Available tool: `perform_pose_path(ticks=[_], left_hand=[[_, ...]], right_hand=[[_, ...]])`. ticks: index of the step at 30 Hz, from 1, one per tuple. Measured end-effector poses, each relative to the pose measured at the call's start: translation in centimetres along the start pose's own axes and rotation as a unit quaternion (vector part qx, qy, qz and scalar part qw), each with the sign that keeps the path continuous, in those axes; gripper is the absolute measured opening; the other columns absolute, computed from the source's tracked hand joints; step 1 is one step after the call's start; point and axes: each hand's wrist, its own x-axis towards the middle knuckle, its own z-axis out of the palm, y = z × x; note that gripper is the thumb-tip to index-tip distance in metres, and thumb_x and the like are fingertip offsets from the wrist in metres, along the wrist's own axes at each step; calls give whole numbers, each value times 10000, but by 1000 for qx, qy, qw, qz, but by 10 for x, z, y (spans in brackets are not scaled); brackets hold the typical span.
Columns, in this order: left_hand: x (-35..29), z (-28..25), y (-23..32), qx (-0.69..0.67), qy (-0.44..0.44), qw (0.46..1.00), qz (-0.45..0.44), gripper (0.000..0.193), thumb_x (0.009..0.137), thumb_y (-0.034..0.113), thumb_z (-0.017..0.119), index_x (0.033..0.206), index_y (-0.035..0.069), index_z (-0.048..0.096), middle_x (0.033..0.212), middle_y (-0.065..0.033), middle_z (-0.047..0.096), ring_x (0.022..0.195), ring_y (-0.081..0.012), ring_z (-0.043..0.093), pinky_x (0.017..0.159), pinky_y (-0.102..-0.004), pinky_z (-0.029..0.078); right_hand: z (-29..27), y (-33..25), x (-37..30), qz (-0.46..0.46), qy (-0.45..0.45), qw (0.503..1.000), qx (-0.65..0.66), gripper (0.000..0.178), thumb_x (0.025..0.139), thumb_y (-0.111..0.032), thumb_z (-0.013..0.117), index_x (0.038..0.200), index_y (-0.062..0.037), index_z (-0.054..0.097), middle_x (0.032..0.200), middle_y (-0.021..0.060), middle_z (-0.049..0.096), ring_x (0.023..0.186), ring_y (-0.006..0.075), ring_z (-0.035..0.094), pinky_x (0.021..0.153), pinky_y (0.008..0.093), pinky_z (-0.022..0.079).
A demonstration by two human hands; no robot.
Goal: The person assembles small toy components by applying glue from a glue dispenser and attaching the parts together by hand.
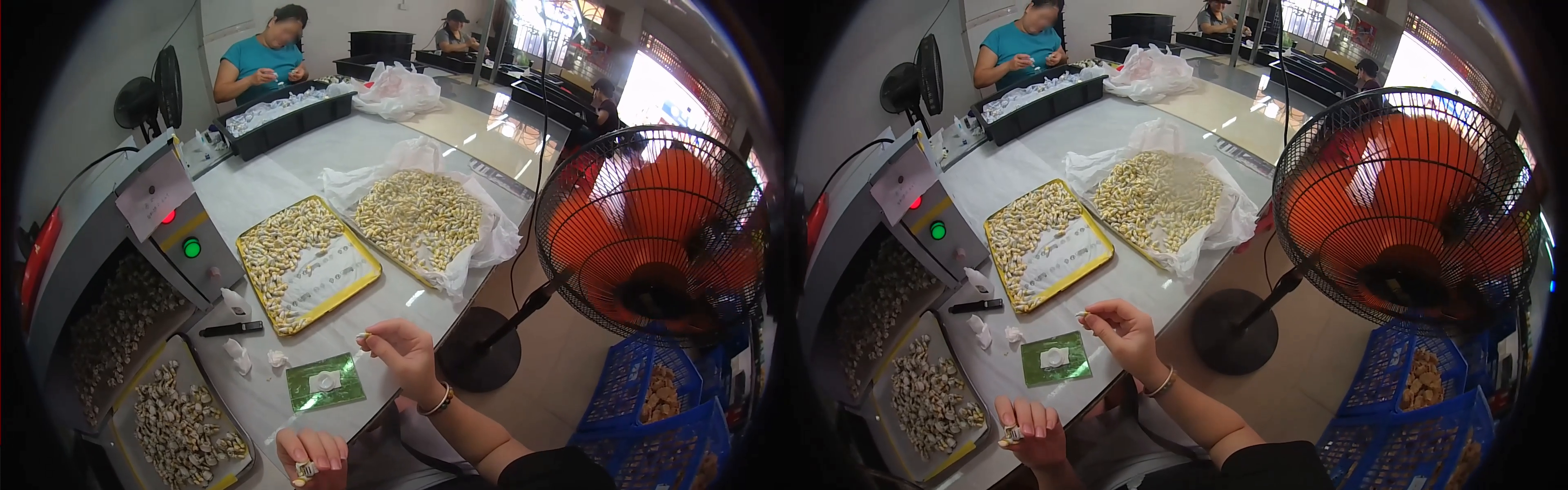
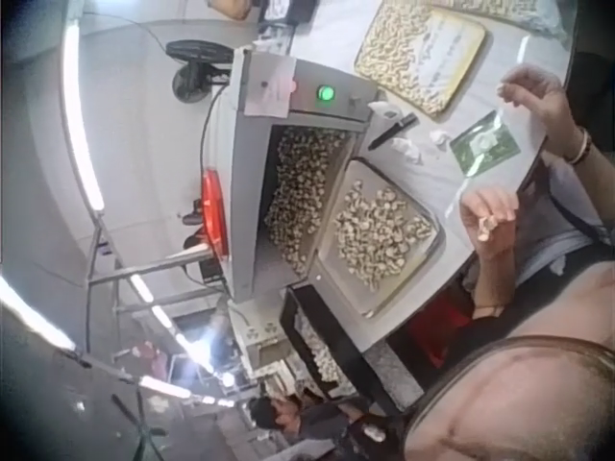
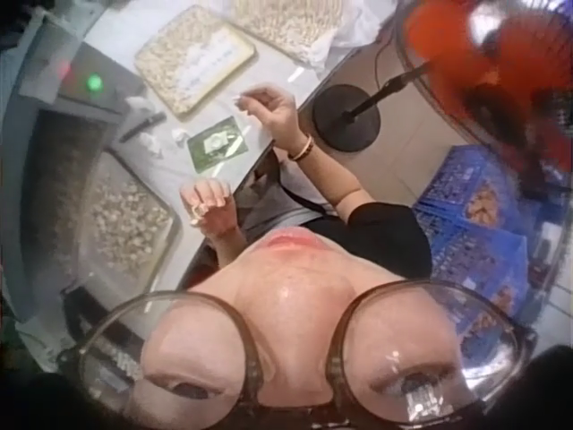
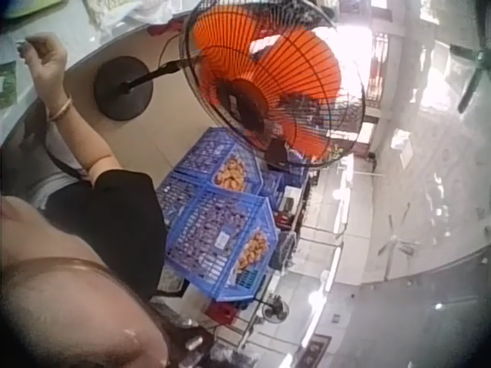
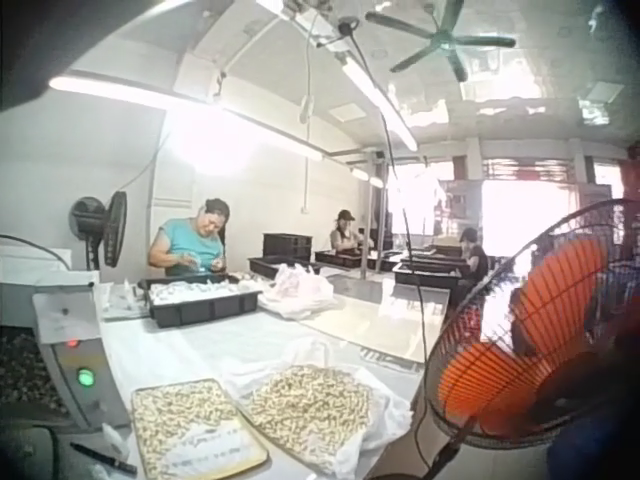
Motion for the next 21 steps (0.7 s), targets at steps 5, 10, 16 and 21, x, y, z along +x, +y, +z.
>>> perform_pose_path(ticks=[5,10,16,21], left_hand=[[-3,4,4,50,35,998,9,317,807,228,666,932,96,407,778,-53,486,693,-178,489,700,-315,409],[-1,3,-1,81,16,997,11,309,811,239,662,937,101,415,787,-44,486,698,-171,490,701,-310,410],[-5,2,3,71,23,997,19,297,812,245,660,937,113,426,791,-37,489,693,-166,491,701,-309,413],[-1,2,1,72,22,997,4,291,815,243,656,943,109,433,801,-40,501,698,-168,500,701,-309,415]], right_hand=[[0,3,0,4,-19,1000,-6,151,845,4,577,990,41,561,897,96,644,846,134,624,729,226,494],[1,-5,-1,2,3,1000,-11,134,835,7,575,967,32,570,872,105,655,805,133,623,695,231,485],[4,-2,2,-4,7,1000,4,117,824,1,582,938,25,577,852,112,667,766,127,619,656,232,474],[-4,-4,0,-10,-7,1000,-4,130,850,25,555,977,50,560,896,101,635,842,143,624,748,241,506]])
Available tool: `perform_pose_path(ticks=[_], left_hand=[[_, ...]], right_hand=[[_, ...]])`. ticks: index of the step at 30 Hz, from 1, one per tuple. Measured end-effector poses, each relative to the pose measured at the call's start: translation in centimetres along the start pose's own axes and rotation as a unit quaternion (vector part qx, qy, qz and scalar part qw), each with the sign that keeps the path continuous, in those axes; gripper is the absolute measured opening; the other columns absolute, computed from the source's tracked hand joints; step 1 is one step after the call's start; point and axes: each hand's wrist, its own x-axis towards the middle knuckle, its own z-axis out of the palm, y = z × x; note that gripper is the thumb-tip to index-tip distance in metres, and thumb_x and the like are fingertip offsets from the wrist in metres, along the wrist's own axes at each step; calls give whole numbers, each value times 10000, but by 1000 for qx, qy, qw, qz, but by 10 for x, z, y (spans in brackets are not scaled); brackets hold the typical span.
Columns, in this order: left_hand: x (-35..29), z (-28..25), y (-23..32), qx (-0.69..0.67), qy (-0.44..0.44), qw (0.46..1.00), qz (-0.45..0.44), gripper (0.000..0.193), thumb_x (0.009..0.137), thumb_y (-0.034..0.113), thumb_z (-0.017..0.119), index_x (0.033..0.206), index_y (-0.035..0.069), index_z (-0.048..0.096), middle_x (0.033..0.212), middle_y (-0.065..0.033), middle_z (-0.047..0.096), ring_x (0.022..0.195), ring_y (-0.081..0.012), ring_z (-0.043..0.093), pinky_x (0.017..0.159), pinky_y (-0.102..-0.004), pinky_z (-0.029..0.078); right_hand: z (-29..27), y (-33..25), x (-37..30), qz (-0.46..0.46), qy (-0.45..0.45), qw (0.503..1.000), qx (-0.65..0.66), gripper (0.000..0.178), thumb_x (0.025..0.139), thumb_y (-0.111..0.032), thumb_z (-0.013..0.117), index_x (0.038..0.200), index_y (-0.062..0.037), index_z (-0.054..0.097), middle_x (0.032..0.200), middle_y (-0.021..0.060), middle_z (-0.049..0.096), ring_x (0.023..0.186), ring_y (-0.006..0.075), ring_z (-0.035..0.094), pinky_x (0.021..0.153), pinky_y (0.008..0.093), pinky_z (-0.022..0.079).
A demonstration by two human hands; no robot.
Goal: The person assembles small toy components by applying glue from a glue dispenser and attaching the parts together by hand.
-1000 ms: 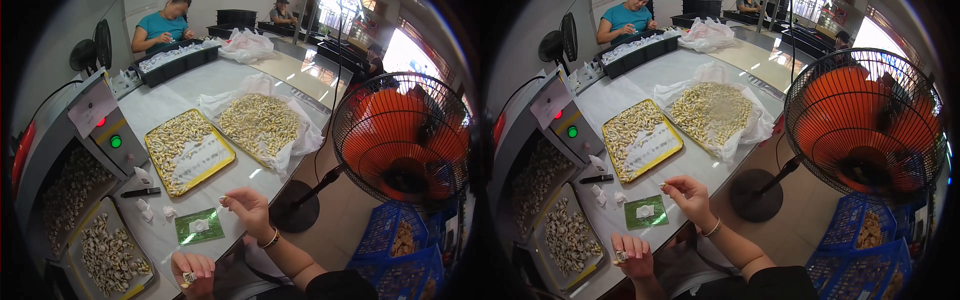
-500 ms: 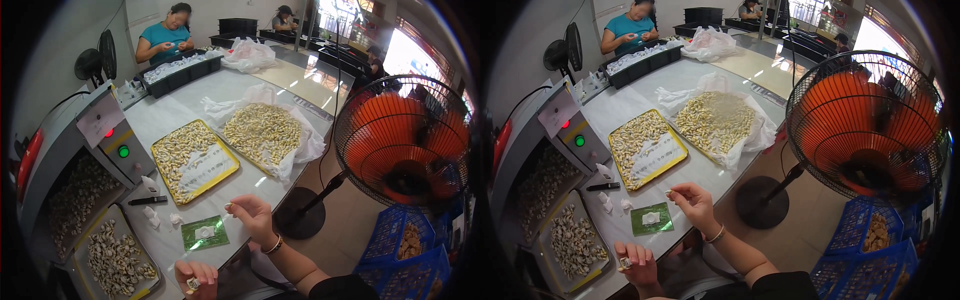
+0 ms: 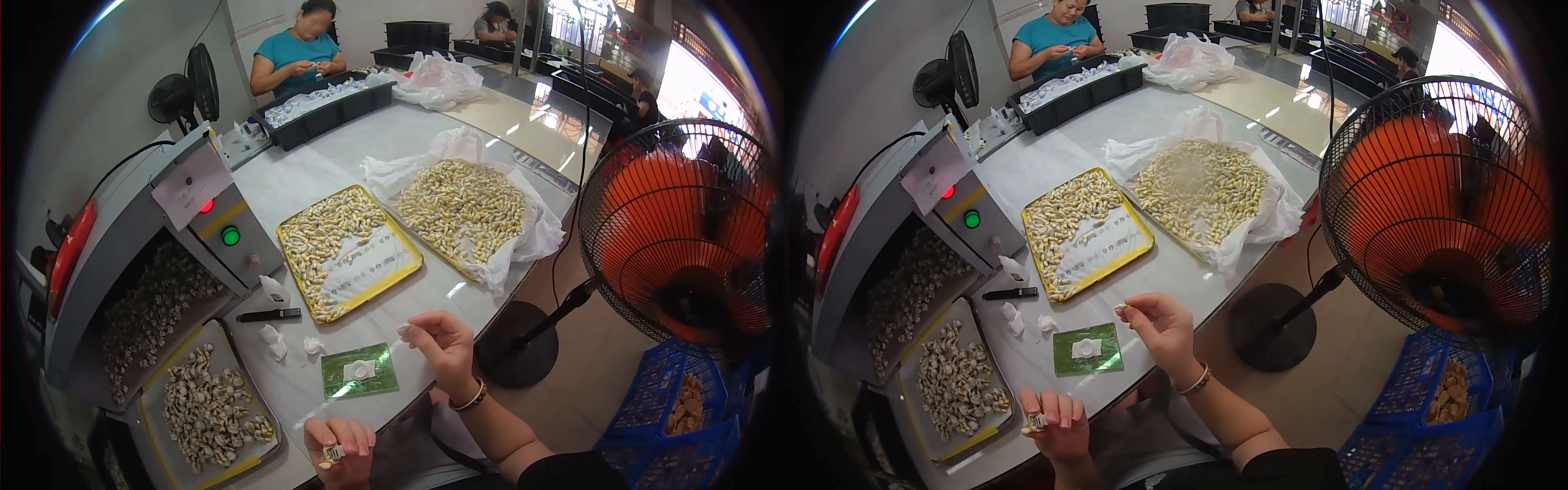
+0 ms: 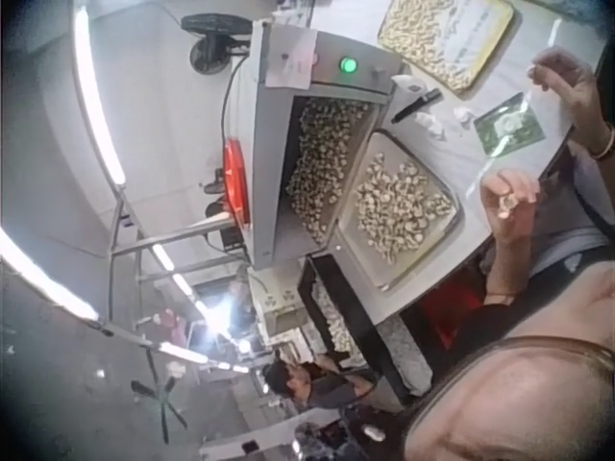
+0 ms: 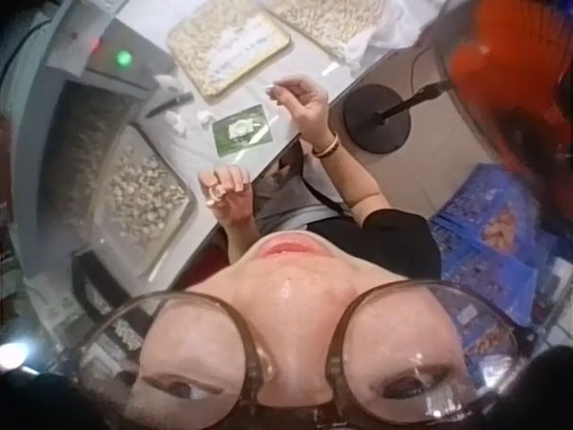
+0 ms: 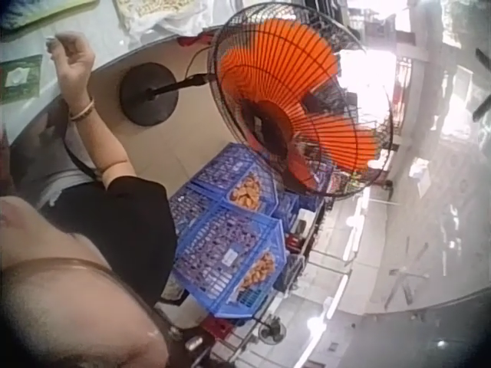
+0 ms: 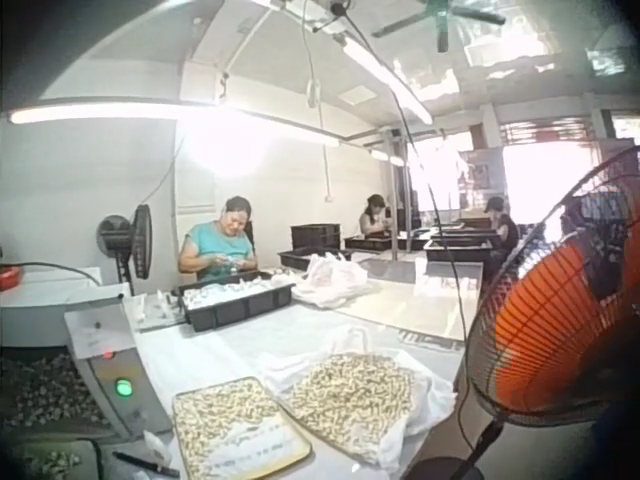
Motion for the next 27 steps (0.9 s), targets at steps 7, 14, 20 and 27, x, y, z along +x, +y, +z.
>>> perform_pose_path(ticks=[7,14,20,27], left_hand=[[3,-3,-8,190,60,980,9,333,787,294,685,925,72,477,758,-75,559,746,-208,549,694,-353,462],[8,-7,-11,381,137,914,26,381,761,263,719,943,3,509,798,-115,621,737,-240,602,689,-349,496],[13,-3,-10,403,166,900,31,387,759,261,721,957,4,510,824,-139,629,763,-216,612,693,-339,498],[5,-10,-12,314,108,941,63,312,777,141,703,971,-31,528,908,-197,631,854,-242,627,784,-334,497]], right_hand=[[1,2,-4,-24,-1,999,30,138,838,48,560,976,48,561,886,92,627,850,142,620,767,240,501],[3,0,-4,-52,28,998,15,97,820,33,561,916,38,568,794,109,627,689,128,586,618,230,472],[2,-17,-6,-83,-24,996,18,126,792,94,562,906,44,575,815,130,624,743,159,598,668,253,481],[6,-32,-17,-121,-55,991,12,200,752,161,544,920,57,578,839,158,633,768,186,609,704,279,486]])
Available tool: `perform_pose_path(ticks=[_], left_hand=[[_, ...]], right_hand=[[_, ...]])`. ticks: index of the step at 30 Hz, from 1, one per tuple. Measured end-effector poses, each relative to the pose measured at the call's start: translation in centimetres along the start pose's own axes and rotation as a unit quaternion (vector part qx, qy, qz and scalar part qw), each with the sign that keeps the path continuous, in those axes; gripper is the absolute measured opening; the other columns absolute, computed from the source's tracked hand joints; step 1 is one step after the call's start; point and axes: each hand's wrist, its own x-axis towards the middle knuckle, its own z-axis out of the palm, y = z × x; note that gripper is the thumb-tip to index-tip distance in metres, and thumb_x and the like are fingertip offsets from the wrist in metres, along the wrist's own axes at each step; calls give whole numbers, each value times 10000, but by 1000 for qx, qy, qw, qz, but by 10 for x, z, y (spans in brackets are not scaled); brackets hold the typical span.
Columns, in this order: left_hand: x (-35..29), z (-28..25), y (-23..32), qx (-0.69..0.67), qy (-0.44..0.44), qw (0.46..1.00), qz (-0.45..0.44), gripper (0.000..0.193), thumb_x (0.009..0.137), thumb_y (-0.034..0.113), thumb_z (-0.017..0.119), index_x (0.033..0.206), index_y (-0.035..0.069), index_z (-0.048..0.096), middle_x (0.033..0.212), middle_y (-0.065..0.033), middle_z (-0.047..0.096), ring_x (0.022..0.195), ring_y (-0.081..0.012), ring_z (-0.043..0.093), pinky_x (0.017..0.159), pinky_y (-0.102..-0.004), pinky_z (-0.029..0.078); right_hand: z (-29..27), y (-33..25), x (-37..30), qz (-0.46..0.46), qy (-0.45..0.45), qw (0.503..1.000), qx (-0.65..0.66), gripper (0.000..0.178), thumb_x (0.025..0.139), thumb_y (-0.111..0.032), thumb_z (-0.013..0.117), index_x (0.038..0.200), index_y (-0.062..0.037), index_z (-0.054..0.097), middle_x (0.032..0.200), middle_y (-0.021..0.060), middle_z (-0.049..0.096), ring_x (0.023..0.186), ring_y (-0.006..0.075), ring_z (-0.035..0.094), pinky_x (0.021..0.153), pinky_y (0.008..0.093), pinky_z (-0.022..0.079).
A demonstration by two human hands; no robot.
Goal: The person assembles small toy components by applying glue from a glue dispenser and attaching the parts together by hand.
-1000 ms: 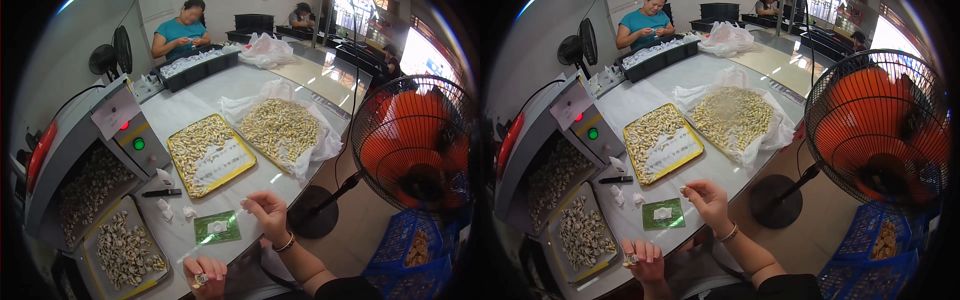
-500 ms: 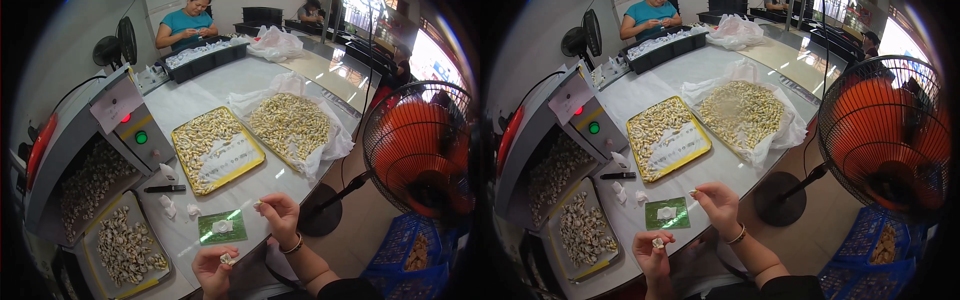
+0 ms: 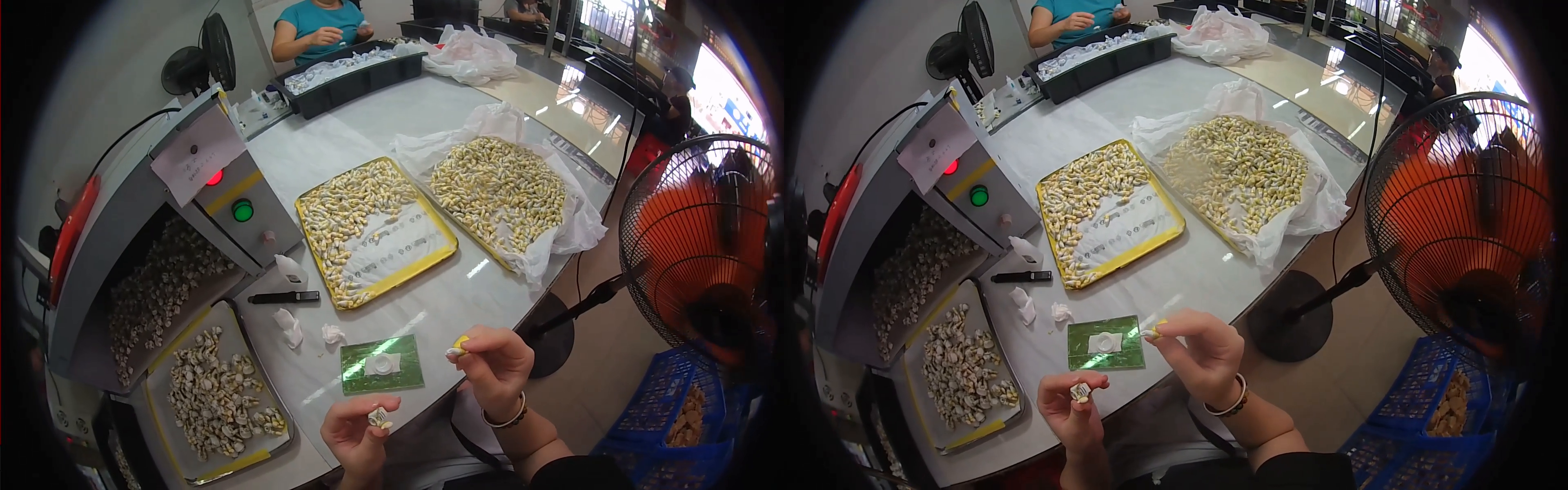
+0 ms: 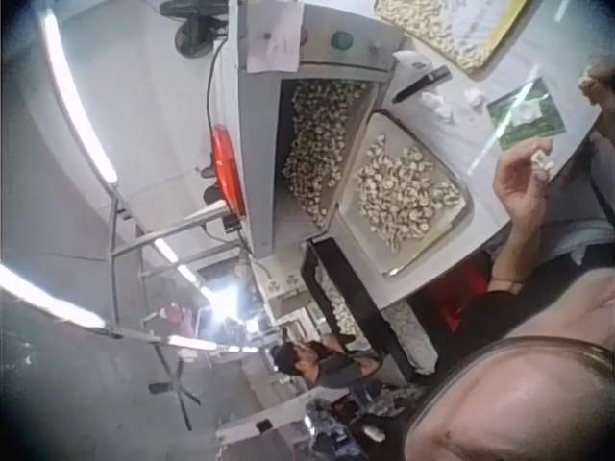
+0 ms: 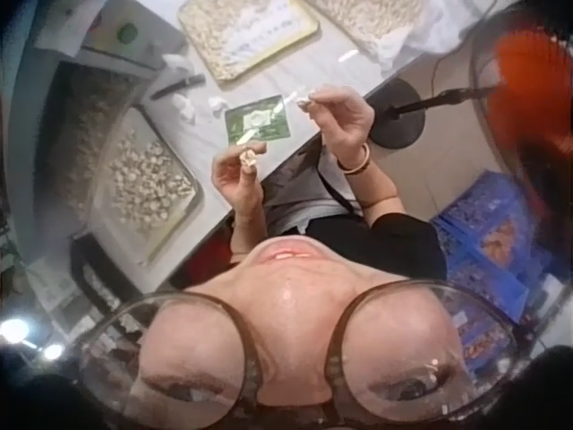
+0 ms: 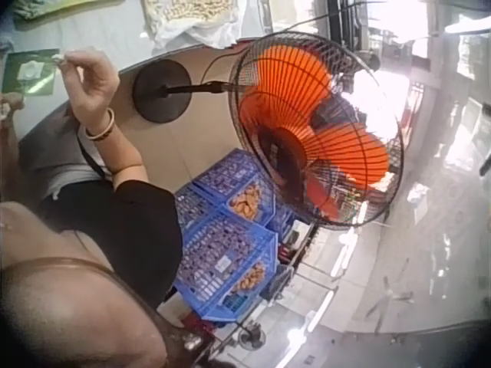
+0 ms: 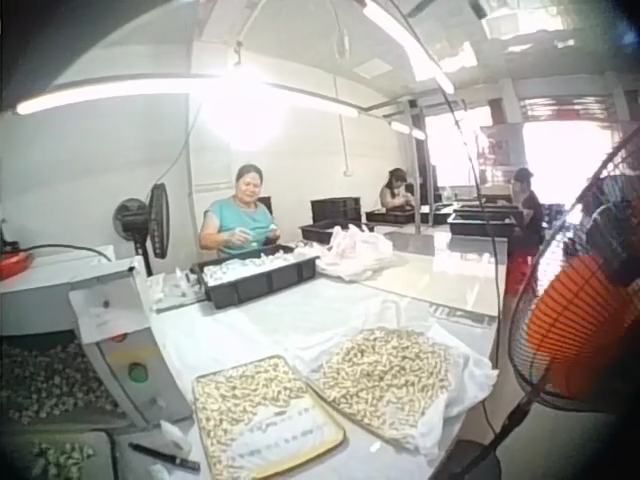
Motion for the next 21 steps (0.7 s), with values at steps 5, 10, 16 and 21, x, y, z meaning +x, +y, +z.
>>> perform_pose_path(ticks=[5,10,16,21], left_hand=[[2,-3,1,46,-29,998,-20,276,784,93,686,973,-30,527,934,-194,617,902,-244,603,824,-346,475],[7,-1,5,36,-50,998,-21,275,796,58,663,1006,-21,504,980,-184,597,923,-243,593,831,-345,475],[7,-8,-2,-10,-58,998,-17,291,784,69,678,1008,-10,509,974,-213,595,910,-237,596,808,-331,487],[0,-9,0,-5,-72,997,-16,287,773,50,683,1002,-6,519,975,-216,595,885,-226,604,762,-306,505]], right_hand=[[0,4,-3,11,11,1000,-18,195,743,158,545,901,51,581,804,155,630,719,182,593,651,269,471],[12,-15,1,-101,-63,976,-180,227,715,116,613,899,-13,589,786,106,625,668,194,581,610,279,476],[19,-7,-3,-167,-170,932,-274,319,647,51,718,925,-44,593,778,69,597,631,214,582,540,279,486],[25,-3,-9,-186,-186,924,-277,296,631,56,720,891,-8,596,767,83,592,621,212,575,529,273,483]])
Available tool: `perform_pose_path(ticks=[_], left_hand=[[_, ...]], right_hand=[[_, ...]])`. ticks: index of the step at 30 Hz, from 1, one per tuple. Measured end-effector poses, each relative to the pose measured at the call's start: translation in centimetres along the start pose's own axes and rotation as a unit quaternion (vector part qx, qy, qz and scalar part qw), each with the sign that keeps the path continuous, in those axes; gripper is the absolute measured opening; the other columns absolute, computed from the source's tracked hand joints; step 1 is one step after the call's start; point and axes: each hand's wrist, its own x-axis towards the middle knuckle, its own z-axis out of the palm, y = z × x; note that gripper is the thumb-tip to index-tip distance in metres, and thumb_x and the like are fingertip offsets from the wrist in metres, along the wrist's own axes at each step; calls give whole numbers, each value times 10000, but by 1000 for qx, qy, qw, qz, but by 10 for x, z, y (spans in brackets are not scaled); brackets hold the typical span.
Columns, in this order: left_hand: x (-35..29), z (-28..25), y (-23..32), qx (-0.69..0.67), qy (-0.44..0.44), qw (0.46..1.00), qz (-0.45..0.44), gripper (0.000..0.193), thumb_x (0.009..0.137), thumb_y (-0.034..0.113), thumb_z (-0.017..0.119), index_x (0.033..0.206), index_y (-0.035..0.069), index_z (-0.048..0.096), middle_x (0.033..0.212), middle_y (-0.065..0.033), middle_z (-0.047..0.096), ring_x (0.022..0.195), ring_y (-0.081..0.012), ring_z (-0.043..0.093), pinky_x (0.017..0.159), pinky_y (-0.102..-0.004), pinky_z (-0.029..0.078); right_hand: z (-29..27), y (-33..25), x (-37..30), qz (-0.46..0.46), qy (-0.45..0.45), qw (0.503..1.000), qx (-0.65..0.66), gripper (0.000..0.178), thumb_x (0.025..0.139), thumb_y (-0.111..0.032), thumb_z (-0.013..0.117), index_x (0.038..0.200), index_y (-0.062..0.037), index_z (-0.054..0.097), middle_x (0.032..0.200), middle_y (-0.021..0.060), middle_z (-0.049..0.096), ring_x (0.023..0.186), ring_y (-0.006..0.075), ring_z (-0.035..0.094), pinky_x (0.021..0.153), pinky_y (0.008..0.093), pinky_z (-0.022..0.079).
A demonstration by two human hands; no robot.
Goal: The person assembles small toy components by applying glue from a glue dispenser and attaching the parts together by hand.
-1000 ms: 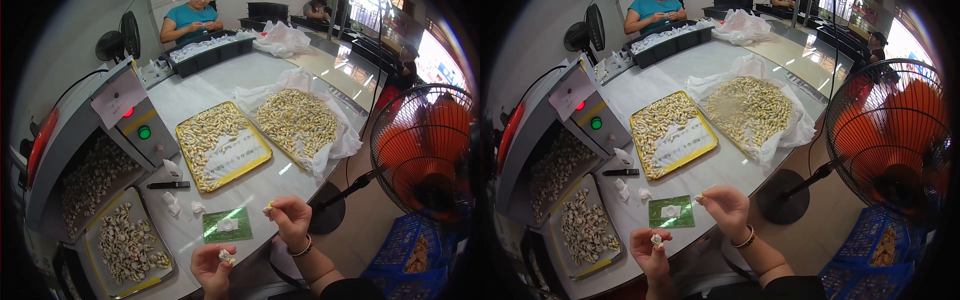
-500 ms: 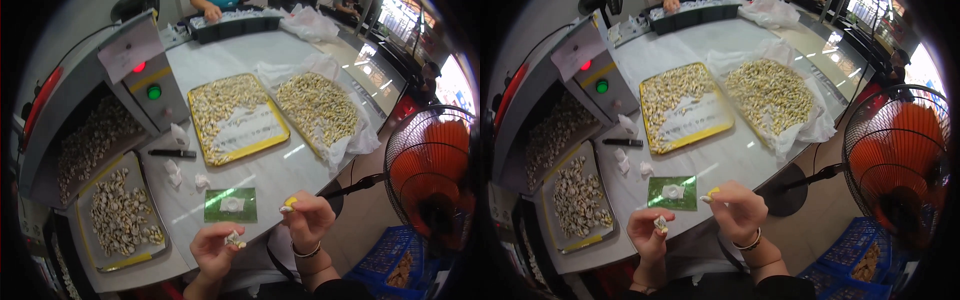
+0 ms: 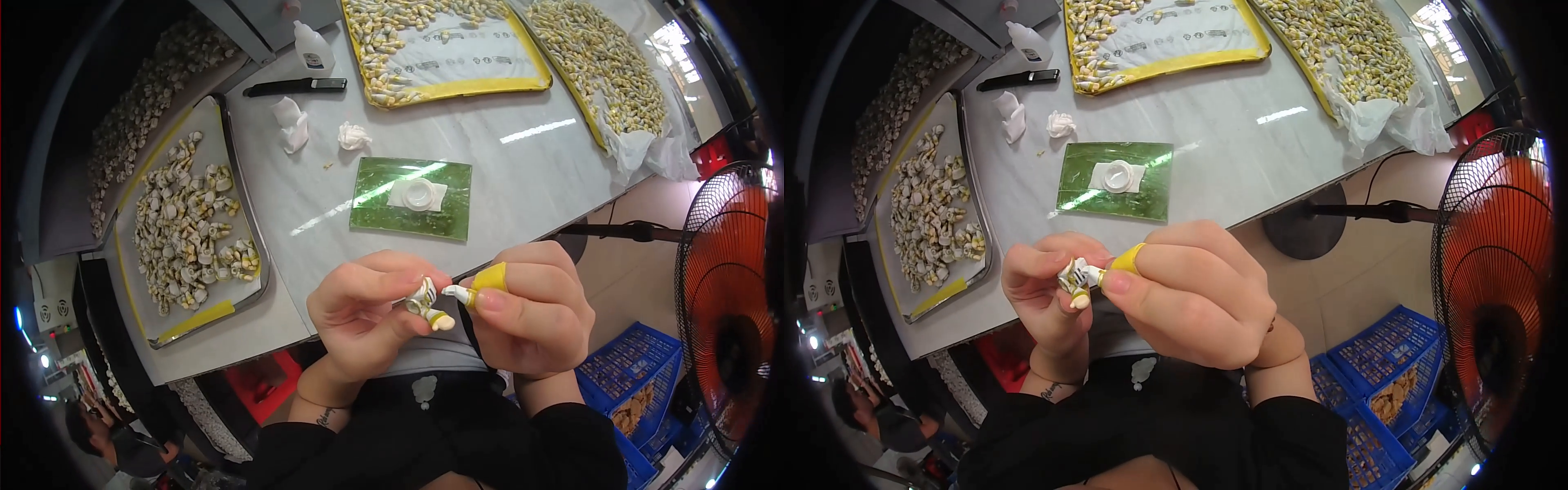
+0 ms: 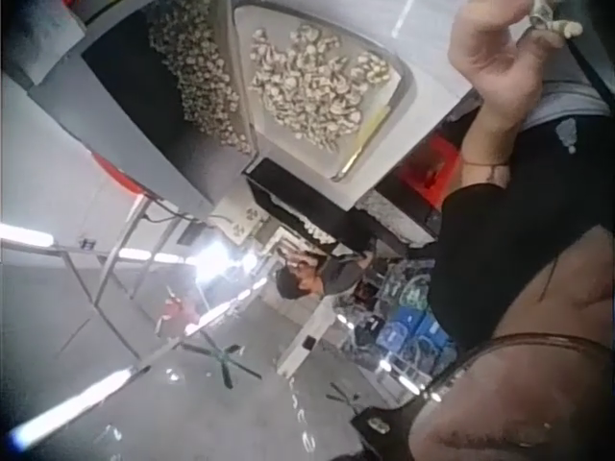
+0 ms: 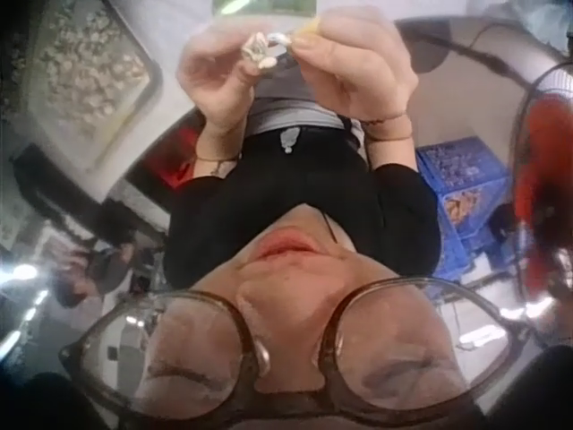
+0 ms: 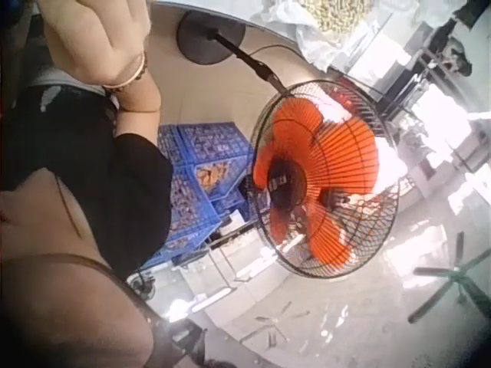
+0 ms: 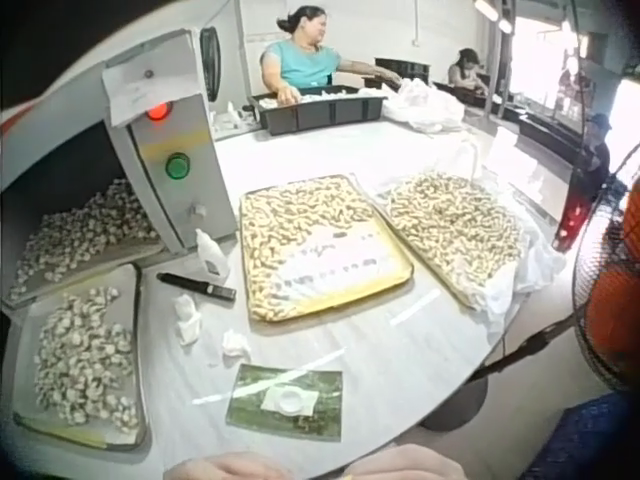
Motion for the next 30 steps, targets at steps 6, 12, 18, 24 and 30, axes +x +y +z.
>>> perform_pose_path(ticks=[6,12,18,24,30], left_hand=[[-1,2,6,53,-6,999,8,270,720,18,715,951,-19,580,922,-193,613,821,-222,618,694,-293,516],[4,1,19,194,-33,980,33,309,650,27,759,929,-26,635,833,-148,633,720,-218,614,614,-277,497],[4,4,22,233,-42,971,45,341,632,50,771,937,-20,636,815,-134,631,692,-225,607,594,-280,486],[3,5,23,264,-43,962,51,302,693,175,733,903,0,606,757,-112,612,675,-219,604,563,-280,478],[2,-2,13,154,-36,987,-29,314,788,128,682,1012,-60,570,830,-128,630,746,-197,615,664,-279,489]], right_hand=[[0,-5,1,3,-31,999,17,262,584,46,711,822,12,604,756,90,589,618,217,570,524,281,480],[-1,-3,7,30,-71,994,81,188,598,30,681,760,20,586,737,98,581,613,227,561,512,287,470],[0,-2,6,60,-73,989,116,168,602,37,673,735,18,572,730,99,579,613,228,559,508,286,467],[-1,-5,6,62,-69,988,122,162,613,49,671,738,17,573,724,99,581,604,227,558,509,286,464],[-6,-5,5,116,-80,982,128,207,620,48,700,798,-8,611,775,97,589,673,214,568,574,284,461]])
